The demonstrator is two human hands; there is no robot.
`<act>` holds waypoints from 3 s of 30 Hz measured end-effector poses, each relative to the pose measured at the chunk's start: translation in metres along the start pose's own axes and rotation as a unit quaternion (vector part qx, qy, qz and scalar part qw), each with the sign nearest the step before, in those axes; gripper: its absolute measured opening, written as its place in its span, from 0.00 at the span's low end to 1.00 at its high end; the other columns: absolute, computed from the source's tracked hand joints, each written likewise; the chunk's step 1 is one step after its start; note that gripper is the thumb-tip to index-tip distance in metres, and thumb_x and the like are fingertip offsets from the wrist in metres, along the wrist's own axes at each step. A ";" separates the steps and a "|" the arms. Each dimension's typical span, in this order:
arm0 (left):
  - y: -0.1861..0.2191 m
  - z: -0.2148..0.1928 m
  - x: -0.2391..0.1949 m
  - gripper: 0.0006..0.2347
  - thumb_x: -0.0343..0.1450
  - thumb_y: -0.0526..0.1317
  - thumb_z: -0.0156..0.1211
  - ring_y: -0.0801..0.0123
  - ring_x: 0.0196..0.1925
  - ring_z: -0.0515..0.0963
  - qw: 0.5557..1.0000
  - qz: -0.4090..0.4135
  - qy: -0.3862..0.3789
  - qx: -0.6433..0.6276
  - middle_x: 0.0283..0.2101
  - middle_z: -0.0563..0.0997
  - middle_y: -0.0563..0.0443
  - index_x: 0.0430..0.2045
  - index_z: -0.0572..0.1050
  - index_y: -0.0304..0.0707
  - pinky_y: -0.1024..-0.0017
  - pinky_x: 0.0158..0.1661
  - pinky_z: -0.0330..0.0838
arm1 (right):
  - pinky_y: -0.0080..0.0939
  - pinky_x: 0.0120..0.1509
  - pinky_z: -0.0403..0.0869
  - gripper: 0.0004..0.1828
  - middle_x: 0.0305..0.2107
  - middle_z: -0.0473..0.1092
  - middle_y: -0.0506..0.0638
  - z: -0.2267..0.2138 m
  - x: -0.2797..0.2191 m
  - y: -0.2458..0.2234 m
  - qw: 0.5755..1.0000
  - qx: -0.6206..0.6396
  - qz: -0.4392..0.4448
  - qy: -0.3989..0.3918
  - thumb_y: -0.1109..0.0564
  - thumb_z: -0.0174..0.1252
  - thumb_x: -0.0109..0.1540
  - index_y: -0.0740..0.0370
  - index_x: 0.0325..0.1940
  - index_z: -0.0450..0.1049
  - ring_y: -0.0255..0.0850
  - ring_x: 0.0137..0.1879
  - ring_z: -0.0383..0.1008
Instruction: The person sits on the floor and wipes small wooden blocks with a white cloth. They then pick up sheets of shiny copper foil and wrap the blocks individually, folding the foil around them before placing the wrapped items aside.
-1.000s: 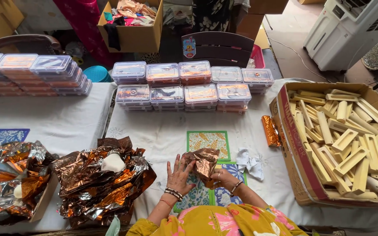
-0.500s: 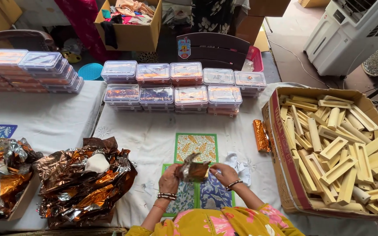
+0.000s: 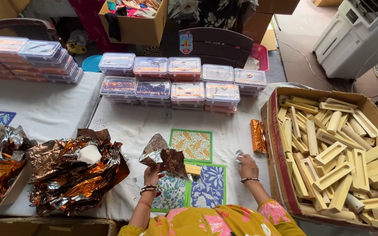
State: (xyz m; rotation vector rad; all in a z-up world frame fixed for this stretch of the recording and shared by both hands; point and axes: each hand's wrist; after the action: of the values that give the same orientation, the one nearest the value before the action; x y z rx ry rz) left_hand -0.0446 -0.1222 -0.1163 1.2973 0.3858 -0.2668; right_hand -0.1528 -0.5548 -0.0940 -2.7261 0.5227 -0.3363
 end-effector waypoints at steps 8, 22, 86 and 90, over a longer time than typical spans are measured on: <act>0.007 0.015 0.018 0.09 0.74 0.41 0.56 0.71 0.38 0.85 0.997 0.056 -0.033 0.050 0.39 0.85 0.50 0.37 0.79 0.34 0.71 0.32 0.79 | 0.58 0.66 0.68 0.33 0.62 0.66 0.60 -0.059 0.007 -0.034 0.991 -0.108 0.004 0.073 0.40 0.68 0.51 0.48 0.58 0.74 0.59 0.68 0.66; -0.007 0.094 0.061 0.15 0.73 0.41 0.51 0.59 0.49 0.82 0.934 -0.019 -0.309 -0.176 0.54 0.77 0.45 0.55 0.66 0.41 0.57 0.52 0.83 | 0.43 0.50 0.82 0.31 0.45 0.72 0.55 -0.036 0.013 -0.163 0.794 0.515 0.121 -0.300 0.53 0.60 0.64 0.56 0.70 0.61 0.39 0.46 0.76; 0.057 0.096 0.066 0.31 0.65 0.25 0.64 0.69 0.31 0.83 0.988 -0.016 0.084 0.131 0.46 0.84 0.43 0.63 0.61 0.48 0.70 0.29 0.80 | 0.54 0.60 0.71 0.39 0.56 0.70 0.59 0.029 0.002 -0.208 0.977 0.089 -0.083 -0.174 0.37 0.61 0.62 0.58 0.71 0.62 0.53 0.59 0.72; 0.049 0.091 0.076 0.36 0.63 0.23 0.67 0.60 0.32 0.84 0.979 -0.038 0.121 0.162 0.63 0.69 0.40 0.65 0.57 0.50 0.65 0.30 0.81 | 0.56 0.64 0.64 0.40 0.58 0.67 0.58 0.030 -0.022 -0.205 0.952 0.016 -0.253 -0.172 0.44 0.68 0.55 0.61 0.67 0.65 0.55 0.65 0.64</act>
State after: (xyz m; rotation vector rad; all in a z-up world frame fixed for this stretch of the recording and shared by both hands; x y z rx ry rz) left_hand 0.0557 -0.1962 -0.0849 1.6442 0.6179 -0.2421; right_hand -0.1000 -0.3589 -0.0484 -2.7646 -0.2813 0.0170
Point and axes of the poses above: each hand's wrist, its own x-axis towards the middle knuckle, its own z-axis out of the palm, y = z × x
